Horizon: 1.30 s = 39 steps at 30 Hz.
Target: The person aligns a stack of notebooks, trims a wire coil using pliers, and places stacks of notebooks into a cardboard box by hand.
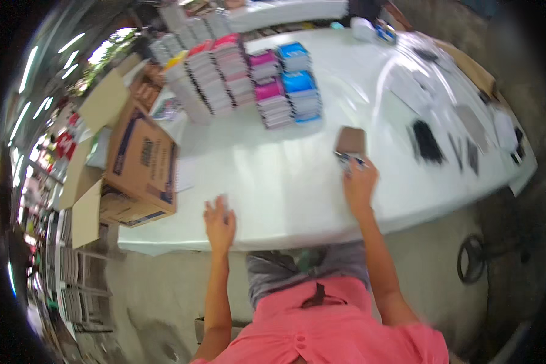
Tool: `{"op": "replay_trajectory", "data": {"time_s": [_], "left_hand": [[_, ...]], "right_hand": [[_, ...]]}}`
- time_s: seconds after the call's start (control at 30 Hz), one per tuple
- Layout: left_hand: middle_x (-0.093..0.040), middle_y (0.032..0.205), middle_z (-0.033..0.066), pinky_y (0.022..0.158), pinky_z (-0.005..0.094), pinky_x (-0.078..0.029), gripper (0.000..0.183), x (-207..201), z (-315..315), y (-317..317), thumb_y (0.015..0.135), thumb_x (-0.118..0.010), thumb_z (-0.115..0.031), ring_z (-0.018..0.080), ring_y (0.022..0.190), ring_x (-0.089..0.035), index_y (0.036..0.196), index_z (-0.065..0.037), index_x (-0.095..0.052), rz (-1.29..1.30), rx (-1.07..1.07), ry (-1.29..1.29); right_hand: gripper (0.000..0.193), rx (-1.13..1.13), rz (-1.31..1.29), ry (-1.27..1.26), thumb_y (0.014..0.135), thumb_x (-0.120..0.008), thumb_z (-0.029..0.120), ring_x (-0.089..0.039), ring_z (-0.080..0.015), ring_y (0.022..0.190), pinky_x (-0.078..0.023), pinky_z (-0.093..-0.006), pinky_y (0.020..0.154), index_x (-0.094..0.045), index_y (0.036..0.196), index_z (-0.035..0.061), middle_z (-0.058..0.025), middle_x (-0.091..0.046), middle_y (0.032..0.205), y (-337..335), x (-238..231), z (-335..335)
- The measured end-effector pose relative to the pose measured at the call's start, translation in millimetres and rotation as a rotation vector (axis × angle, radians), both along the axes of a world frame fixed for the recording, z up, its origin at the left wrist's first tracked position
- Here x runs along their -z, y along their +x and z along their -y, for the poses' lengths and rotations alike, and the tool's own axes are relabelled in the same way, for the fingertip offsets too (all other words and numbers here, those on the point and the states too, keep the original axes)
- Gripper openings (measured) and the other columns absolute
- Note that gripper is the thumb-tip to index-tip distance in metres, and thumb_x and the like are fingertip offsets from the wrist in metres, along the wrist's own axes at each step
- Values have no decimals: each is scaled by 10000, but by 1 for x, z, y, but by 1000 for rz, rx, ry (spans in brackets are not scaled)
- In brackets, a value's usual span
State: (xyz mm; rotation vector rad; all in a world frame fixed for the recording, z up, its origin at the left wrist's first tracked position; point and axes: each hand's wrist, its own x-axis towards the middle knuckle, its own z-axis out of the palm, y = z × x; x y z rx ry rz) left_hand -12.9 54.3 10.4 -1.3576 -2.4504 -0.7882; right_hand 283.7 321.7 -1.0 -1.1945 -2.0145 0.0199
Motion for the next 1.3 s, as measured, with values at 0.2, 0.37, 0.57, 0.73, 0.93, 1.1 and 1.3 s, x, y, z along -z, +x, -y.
{"op": "replay_trajectory", "data": {"time_s": [0.2, 0.37, 0.57, 0.73, 0.93, 1.1, 1.3], "left_hand": [[-545, 1359, 152, 1084, 585, -305, 483, -6, 4, 2, 913, -540, -203, 474, 1303, -401, 1381, -97, -493, -61, 37, -45], [-535, 1372, 138, 1078, 593, -304, 484, -7, 7, 8, 925, -529, -207, 468, 1304, -403, 1392, -86, -482, -87, 43, -66], [-457, 1435, 145, 1067, 614, -294, 549, -6, 14, 5, 920, -567, -188, 471, 1356, -332, 1441, -101, -418, 46, 161, -3], [-331, 1528, 135, 1115, 564, -280, 601, -51, 54, 4, 904, -590, -117, 435, 1407, -281, 1465, -135, -375, 472, 230, 252], [-448, 1461, 114, 1134, 510, -298, 591, -225, 194, -72, 872, -577, -42, 282, 1385, -382, 1437, -121, -423, 567, 718, -360], [-574, 1352, 126, 1154, 466, -266, 433, -347, 294, -146, 876, -538, -15, 330, 1341, -453, 1304, -64, -579, 748, 716, 120], [-439, 1487, 128, 1153, 407, -218, 500, -358, 266, -237, 904, -505, 50, 299, 1431, -308, 1395, -44, -503, 205, 10, 356]], "right_hand": [[355, -74, -114, 110, 897, -645, 169, -412, -390, 1255, -336, -468, 1033, -595, 1217, 24, -224, -447, 1385, 18, -33, 7], [268, -446, -420, -37, 964, -553, 104, -508, -266, 1211, -392, -359, 1030, -588, 1210, 4, -163, -519, 1297, -54, -155, 18], [275, -1074, -462, -160, 973, -527, 68, -574, -208, 1133, -426, -310, 1012, -562, 1228, -29, -125, -547, 1246, -212, -333, 67], [317, -1633, -314, -462, 973, -570, 173, -586, -177, 1115, -456, -294, 969, -567, 1221, -26, -107, -585, 1186, -383, -412, 131], [531, -1349, 110, -945, 989, -507, 422, -590, -235, 1048, -515, -347, 873, -498, 1284, -19, -157, -567, 1192, -569, -423, 185], [738, -941, 105, -1237, 976, -399, 553, -504, -463, 1190, -467, -546, 934, -315, 1438, -17, -320, -416, 1379, -685, -361, 197], [815, -541, 29, -1660, 973, -311, 599, -384, -590, 1263, -332, -681, 1002, -138, 1512, 13, -376, -255, 1472, -730, -250, 164]]}}
